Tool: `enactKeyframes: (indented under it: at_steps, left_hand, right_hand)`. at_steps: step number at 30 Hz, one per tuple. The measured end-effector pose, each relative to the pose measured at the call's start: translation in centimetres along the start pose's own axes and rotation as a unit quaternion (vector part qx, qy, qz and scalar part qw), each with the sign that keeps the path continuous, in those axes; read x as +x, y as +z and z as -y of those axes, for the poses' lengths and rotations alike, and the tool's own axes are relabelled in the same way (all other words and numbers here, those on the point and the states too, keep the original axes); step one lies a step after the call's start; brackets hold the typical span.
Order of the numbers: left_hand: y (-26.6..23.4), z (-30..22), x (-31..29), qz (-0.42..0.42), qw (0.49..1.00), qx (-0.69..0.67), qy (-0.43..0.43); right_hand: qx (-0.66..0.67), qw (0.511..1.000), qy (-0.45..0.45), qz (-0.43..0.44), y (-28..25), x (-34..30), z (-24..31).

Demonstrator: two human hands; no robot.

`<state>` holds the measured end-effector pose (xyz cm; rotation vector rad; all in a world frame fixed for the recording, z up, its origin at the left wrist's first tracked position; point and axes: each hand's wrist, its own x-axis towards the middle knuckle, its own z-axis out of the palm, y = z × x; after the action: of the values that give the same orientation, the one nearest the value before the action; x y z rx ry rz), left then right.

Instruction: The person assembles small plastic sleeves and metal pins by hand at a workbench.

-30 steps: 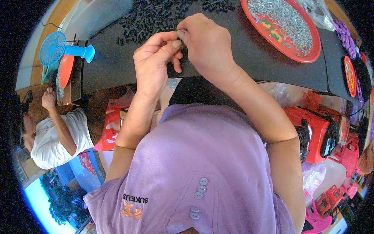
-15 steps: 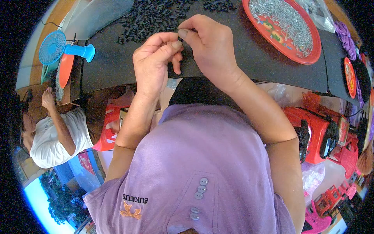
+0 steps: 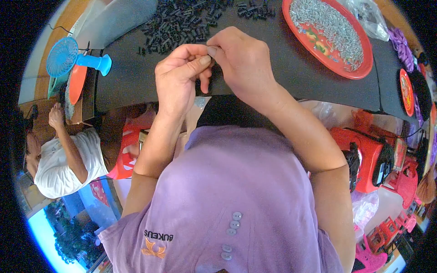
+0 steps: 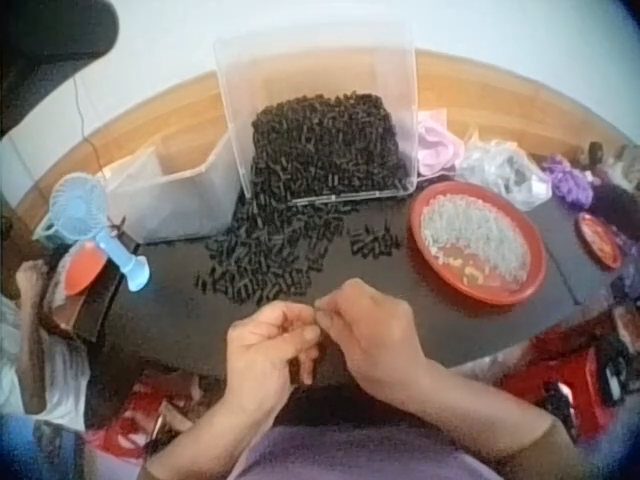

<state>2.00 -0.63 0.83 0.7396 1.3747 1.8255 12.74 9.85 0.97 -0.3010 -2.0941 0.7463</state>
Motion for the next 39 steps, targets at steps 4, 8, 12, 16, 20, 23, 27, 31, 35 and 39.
enactKeyframes:
  at_steps: [4, 8, 12, 16, 20, 23, 27, 31, 35, 39]
  left_hand:
    - [0.0, 0.0, 0.0, -0.006, 1.0, -0.017, -0.009]
    - [-0.2, -0.3, 0.1, 0.002, 0.999, -0.027, -0.033]
    - [-0.2, -0.7, 0.3, 0.013, 0.998, -0.044, -0.048]
    - [-0.5, -1.0, 0.4, 0.025, 0.996, -0.055, -0.063]
    - [-0.5, -1.1, 0.4, 0.019, 0.996, -0.053, -0.064]
    - [-0.3, -0.9, 0.4, 0.016, 0.997, -0.051, -0.047]
    - [-0.1, -0.8, 0.3, 0.012, 0.998, -0.04, -0.043]
    - [0.2, -0.9, 0.1, -0.003, 0.999, -0.029, -0.045]
    - [-0.2, -0.7, 0.2, 0.018, 0.999, -0.02, -0.041]
    - [-0.3, -0.8, 0.2, 0.018, 0.998, -0.016, -0.05]
  right_hand:
    - [-0.008, 0.999, -0.027, 0.015, -0.2, -0.4, 0.1]
    - [0.002, 1.0, -0.023, 0.018, -0.2, -0.7, 0.2]
    - [0.035, 0.999, 0.006, 0.017, -0.2, -0.7, 0.5]
    - [0.032, 0.999, 0.003, 0.012, -0.3, -0.8, 0.7]
    - [0.092, 0.992, 0.074, 0.035, -0.9, -0.8, 0.9]
    - [0.13, 0.991, 0.03, 0.0, -0.7, -0.6, -0.3]
    - [0.094, 0.994, 0.047, 0.007, -0.8, -0.1, 0.0]
    - [0.07, 0.997, 0.034, 0.003, -0.6, 0.0, -0.2]
    - [0.042, 0.999, 0.015, 0.001, -0.4, -0.2, -0.5]
    - [0.019, 1.0, -0.022, 0.01, -0.1, -0.3, -0.6]
